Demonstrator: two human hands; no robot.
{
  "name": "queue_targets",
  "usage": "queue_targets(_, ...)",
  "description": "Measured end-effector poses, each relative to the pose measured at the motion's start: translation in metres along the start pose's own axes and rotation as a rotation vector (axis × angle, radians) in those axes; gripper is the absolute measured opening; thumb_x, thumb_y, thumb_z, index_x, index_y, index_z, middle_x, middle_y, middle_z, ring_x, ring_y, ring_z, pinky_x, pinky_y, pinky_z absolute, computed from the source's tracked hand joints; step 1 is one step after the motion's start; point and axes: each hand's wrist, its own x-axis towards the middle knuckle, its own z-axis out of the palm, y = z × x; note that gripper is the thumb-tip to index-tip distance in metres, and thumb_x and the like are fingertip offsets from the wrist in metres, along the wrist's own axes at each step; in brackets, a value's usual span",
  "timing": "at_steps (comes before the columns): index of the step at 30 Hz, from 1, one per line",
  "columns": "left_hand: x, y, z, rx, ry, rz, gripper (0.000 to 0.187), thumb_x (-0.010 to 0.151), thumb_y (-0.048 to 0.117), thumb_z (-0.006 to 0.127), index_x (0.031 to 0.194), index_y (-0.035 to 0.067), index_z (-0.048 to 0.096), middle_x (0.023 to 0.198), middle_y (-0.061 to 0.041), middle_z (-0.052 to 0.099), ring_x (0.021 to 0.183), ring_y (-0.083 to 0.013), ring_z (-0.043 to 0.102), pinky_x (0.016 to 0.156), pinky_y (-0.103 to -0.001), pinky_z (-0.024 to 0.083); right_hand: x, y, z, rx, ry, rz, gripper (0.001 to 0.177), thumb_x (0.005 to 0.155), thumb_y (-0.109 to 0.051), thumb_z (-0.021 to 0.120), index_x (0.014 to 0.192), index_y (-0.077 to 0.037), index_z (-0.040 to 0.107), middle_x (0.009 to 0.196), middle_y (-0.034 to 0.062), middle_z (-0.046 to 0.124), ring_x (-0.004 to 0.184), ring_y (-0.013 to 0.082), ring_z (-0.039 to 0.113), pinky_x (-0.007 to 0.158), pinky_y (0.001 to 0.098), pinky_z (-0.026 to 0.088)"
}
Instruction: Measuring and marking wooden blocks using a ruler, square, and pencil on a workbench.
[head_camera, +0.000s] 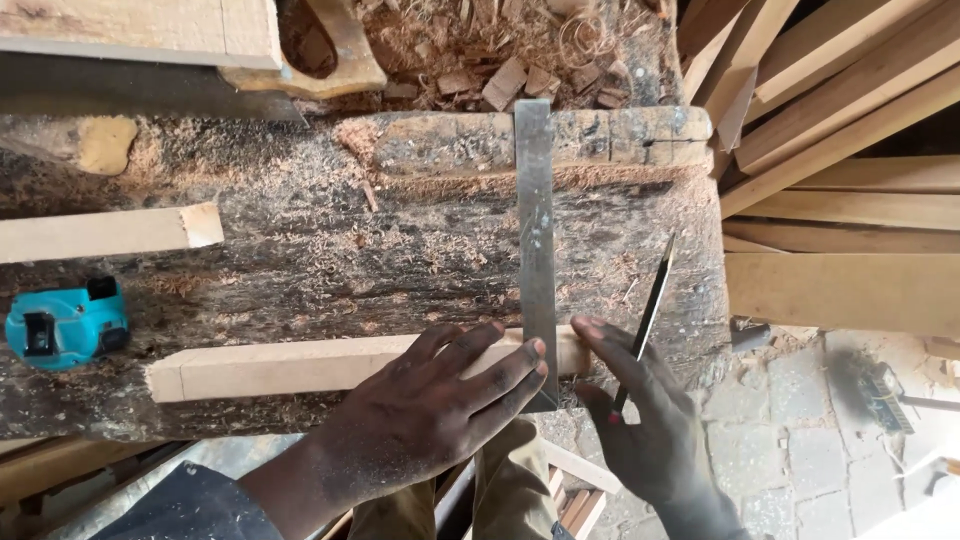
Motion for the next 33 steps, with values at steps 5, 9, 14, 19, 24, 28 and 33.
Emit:
queue_targets(5,0.002,0.000,-0.009,-0.113,0.009,-0.012,0.033,0.085,0.019,0.053,0.111,-0.001,0.051,0.111,-0.013,0.048,0.109,-0.0303,0.045,0.089,-0.042,0.037,0.015,0.017,0.010,0.018,-0.002,-0.008,0.027,0.073,0.002,0.061,0.097,-0.007,0.055,0.105,0.0099,0.056,0.097,0.0233,0.059,0.083,0.0279,0.054)
queue_targets(9,0.002,0.003,-0.010,-0.051,0.070,-0.046,0.020,0.085,0.010,0.051,0.103,0.004,0.056,0.111,-0.009,0.053,0.108,-0.0292,0.047,0.085,-0.038,0.038,0.034,0.018,0.008,-0.023,-0.009,-0.069,0.018,0.078,-0.006,0.058,0.095,-0.006,0.055,0.104,0.0098,0.059,0.092,0.0213,0.059,0.077,0.0290,0.051)
queue_targets(14,-0.005,0.003,0.004,0.040,-0.105,-0.111,0.047,0.076,0.009,0.058,0.120,0.007,0.043,0.129,-0.013,0.037,0.121,-0.0364,0.030,0.101,-0.046,0.021,0.029,0.022,0.015,-0.060,-0.008,-0.093,0.052,0.070,-0.032,0.065,0.112,-0.008,0.044,0.119,0.0079,0.052,0.109,0.0189,0.052,0.093,0.0316,0.038)
queue_targets(19,-0.010,0.008,0.015,-0.150,-0.029,-0.076,0.035,0.079,0.008,0.057,0.114,0.003,0.052,0.130,-0.010,0.037,0.120,-0.0424,0.023,0.099,-0.053,0.019,0.015,0.022,0.008,-0.039,-0.101,0.062,0.051,0.071,-0.018,0.065,0.115,-0.009,0.040,0.103,0.0113,0.055,0.081,0.0181,0.051,0.069,0.0278,0.050)
queue_targets(24,-0.012,0.022,0.016,-0.029,-0.051,-0.078,0.036,0.078,0.008,0.055,0.114,0.012,0.053,0.131,-0.006,0.038,0.121,-0.0362,0.028,0.099,-0.050,0.018,0.018,0.014,0.001,0.041,-0.083,0.065,0.049,0.066,-0.017,0.070,0.107,-0.005,0.045,0.101,0.0101,0.055,0.090,0.0196,0.058,0.078,0.0270,0.050)
queue_targets(28,-0.009,0.011,0.017,-0.144,-0.094,-0.046,0.048,0.072,0.005,0.059,0.118,0.013,0.048,0.131,-0.005,0.037,0.116,-0.0371,0.035,0.095,-0.055,0.026,0.012,0.015,-0.004,-0.022,-0.133,0.147,0.047,0.065,-0.016,0.069,0.106,-0.007,0.048,0.099,0.0080,0.058,0.087,0.0180,0.060,0.075,0.0262,0.049)
queue_targets(33,-0.007,-0.003,0.021,-0.105,-0.129,0.001,0.047,0.076,0.015,0.054,0.122,0.015,0.044,0.131,-0.005,0.035,0.112,-0.0303,0.039,0.082,-0.041,0.036,0.014,0.001,-0.010,0.050,-0.141,0.263,0.043,0.069,-0.021,0.062,0.107,-0.008,0.047,0.108,0.0055,0.059,0.098,0.0183,0.060,0.083,0.0291,0.049)
